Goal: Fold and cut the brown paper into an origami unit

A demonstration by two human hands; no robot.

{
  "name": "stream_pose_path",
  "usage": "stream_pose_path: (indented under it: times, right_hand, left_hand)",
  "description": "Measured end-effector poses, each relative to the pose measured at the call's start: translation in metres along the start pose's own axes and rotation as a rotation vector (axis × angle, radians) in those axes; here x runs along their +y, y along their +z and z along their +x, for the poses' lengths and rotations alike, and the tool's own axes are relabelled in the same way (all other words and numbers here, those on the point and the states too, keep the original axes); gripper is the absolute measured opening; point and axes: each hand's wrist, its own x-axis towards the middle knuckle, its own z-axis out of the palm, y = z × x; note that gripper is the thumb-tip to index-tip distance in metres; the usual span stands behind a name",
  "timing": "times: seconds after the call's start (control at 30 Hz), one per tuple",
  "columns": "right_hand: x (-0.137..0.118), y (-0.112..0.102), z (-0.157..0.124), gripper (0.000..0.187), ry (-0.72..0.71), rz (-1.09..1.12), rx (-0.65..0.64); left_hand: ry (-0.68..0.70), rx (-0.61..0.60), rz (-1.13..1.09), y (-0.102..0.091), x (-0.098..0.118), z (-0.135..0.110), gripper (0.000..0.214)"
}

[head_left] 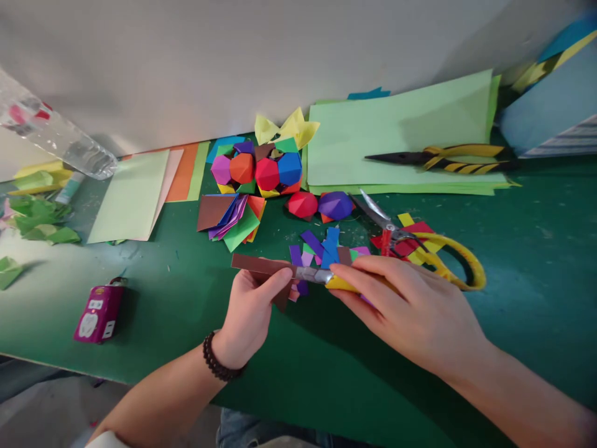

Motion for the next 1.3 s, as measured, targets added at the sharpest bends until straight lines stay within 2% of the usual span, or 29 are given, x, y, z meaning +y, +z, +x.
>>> stream_pose_path:
  times: [0.27, 0.6, 0.83, 1.0, 1.3]
  right_hand:
    - [0.007, -0.005, 0.002, 0.014, 0.003, -0.016, 0.016]
    - [0.016, -0.009, 0.003, 0.016, -0.033, -0.079, 0.054]
    - [0.011, -0.006, 0.003, 0.015, -0.045, -0.016, 0.013]
    - [0.010, -0.007, 0.004, 0.012, -0.034, 0.001, 0.047]
    - [0.011, -0.009, 0.006, 0.012, -0.039, 0.027, 0.053]
  left_hand:
    - [-0.060, -0.013, 0.002, -0.002, 0.003, 0.002, 0.020]
    - [-0.035, -0.026, -0.037, -0.006, 0.007, 0.004, 0.013]
    - [-0.093, -0.050, -0.042, -0.003, 0.003, 0.000, 0.026]
    - [-0.089, 0.047, -0.006, -0.004, 0.004, 0.000, 0.034]
    - [-0.044, -0.122, 0.160, -0.010, 0.007, 0.002, 0.029]
